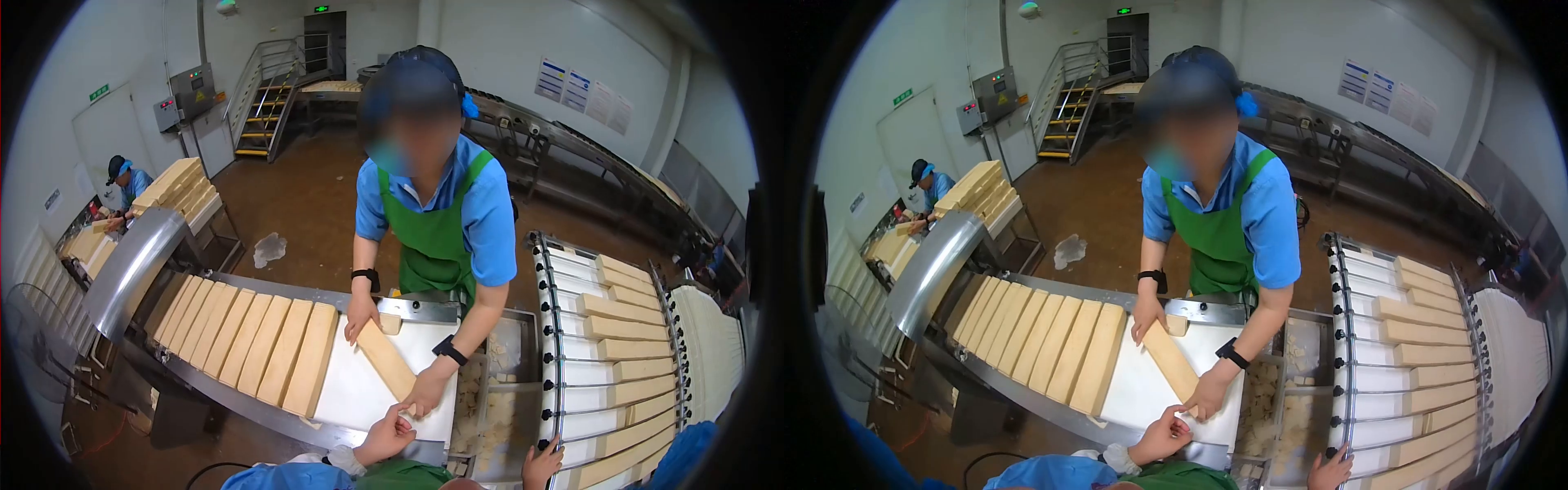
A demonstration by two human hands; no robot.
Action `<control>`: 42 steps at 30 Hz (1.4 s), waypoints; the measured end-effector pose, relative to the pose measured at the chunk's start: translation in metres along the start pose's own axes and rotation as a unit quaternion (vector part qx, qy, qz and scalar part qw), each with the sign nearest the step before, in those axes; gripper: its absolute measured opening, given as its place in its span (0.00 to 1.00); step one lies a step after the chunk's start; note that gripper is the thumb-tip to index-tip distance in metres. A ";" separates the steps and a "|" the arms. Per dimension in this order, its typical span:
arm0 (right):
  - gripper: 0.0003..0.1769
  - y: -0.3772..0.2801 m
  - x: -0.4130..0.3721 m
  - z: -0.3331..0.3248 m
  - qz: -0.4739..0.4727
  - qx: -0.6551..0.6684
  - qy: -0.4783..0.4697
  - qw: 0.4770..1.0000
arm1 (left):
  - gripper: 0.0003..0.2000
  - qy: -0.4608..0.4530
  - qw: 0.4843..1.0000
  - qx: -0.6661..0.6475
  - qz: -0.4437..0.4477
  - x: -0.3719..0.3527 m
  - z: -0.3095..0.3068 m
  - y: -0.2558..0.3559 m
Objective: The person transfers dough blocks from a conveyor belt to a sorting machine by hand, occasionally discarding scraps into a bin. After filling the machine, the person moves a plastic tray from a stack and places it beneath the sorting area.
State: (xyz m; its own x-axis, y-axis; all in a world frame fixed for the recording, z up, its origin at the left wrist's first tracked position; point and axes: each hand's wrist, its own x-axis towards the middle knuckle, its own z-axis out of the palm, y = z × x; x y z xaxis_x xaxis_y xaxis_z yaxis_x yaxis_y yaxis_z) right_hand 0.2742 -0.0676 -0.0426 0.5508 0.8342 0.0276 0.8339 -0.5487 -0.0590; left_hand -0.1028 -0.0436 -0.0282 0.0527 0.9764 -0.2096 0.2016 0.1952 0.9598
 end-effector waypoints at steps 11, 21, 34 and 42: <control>0.54 0.001 -0.002 0.009 -0.002 0.007 0.045 0.999 | 0.32 -0.039 0.999 0.007 0.010 0.008 0.017 0.006; 0.54 0.003 -0.007 0.013 -0.025 0.044 0.070 0.996 | 0.29 -0.063 0.998 0.028 0.002 0.009 0.026 0.007; 0.54 -0.003 -0.007 0.005 -0.015 0.063 0.041 0.997 | 0.27 -0.066 0.996 0.051 -0.007 0.008 0.032 0.022; 0.55 0.005 -0.004 0.023 -0.026 0.095 0.032 0.995 | 0.27 -0.076 0.994 0.078 -0.009 0.004 0.041 0.024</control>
State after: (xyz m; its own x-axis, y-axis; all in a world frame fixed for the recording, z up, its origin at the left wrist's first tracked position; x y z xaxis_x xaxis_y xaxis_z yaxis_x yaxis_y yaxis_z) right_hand 0.2755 -0.0723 -0.0662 0.5140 0.8520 0.0993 0.8430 -0.4804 -0.2422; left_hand -0.0571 -0.0390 -0.0132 0.1926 0.9451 -0.2640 0.3520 0.1846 0.9176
